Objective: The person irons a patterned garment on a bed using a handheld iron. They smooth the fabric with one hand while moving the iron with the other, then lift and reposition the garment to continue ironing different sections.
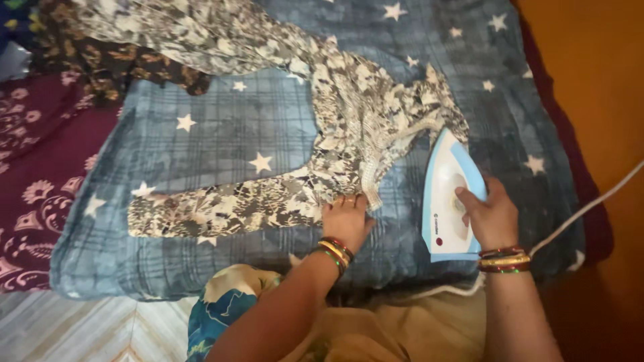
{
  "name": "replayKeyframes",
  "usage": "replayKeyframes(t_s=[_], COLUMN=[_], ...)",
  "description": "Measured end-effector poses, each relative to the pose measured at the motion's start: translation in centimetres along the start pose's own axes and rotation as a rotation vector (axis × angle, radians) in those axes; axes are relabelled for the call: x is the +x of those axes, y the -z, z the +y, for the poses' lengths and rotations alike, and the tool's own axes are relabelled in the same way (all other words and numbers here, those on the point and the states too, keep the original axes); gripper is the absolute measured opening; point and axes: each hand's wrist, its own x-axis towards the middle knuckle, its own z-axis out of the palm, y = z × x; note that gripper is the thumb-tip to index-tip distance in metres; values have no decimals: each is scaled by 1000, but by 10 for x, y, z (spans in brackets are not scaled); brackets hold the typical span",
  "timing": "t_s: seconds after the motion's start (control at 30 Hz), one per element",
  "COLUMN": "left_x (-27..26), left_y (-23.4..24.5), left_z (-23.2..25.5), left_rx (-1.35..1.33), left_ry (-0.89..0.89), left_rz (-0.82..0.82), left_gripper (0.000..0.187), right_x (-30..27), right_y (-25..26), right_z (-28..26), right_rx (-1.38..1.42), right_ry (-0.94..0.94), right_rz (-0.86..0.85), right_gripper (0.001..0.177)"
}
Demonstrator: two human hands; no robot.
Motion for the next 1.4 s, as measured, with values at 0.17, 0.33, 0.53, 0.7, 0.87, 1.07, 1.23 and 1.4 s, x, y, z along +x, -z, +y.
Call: replayKeyframes(t_s=[0.17,0.33,0.53,0.7,0.87,1.07,1.23,1.4], left_x=[5,-5,-4,28,45,47,49,55], left_y=[-25,-43,-24,33,69,58,48,63], left_z=[-7,-7,-11,-72,-109,-114,-130,-138], left_rx=[121,49,-116,-251,-129,-26,4,-24], left_ry=[-68,-237,-305,-32,326,457,477,582], left_rz=[54,122,-36,40,66,-149,-230,-357], left_gripper=[24,26,24,18,46,55,33,38], right_x=[2,-8,-26,-46,-64,-84,-98,-94], right_y=[-10,-13,-12,-16,-56,-92,-79,-82], right_z=[2,-10,-34,-59,-82,-79,-59,-64], right_rx=[56,-13,-85,-39,-225,-354,-486,-486], right_ry=[38,58,32,122,198,383,253,269], right_rz=[-24,-33,-68,-148,-259,-328,-404,-446], right_gripper=[47,52,51,54,52,51,50,51])
